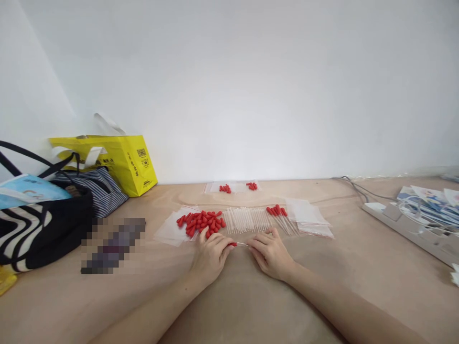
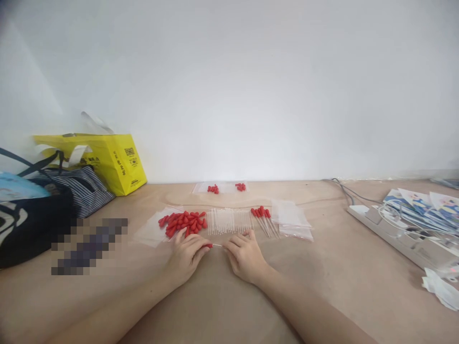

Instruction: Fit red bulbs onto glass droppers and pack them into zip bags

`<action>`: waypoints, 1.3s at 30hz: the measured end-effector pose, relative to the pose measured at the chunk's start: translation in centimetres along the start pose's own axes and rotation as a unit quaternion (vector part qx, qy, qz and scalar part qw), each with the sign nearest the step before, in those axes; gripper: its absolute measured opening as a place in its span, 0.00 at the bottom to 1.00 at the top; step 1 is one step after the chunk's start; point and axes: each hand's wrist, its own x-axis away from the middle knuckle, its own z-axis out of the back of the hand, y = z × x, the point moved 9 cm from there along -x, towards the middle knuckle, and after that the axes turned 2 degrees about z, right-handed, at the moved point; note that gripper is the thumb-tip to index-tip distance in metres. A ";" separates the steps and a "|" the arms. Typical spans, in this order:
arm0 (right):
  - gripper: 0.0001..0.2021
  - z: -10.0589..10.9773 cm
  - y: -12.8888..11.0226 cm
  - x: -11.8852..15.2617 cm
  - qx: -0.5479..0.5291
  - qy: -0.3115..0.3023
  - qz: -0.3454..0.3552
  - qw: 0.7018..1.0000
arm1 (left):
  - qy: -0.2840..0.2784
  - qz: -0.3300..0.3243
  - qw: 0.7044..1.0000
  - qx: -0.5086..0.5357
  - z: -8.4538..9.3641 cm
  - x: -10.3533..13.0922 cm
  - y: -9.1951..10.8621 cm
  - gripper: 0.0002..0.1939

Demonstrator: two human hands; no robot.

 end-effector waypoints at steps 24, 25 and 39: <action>0.14 1.2 -2.3 0.1 0.031 0.081 0.080 0.993 | 0.037 -0.079 0.996 0.011 0.9 0.5 2.4 0.11; 0.14 1.2 -2.4 0.1 0.030 0.085 0.085 0.992 | 0.040 -0.085 0.996 0.010 0.9 0.6 2.6 0.11; 0.12 0.7 -1.7 -0.1 0.031 0.061 0.077 0.995 | 0.036 -0.101 0.994 -0.002 1.0 0.4 2.3 0.07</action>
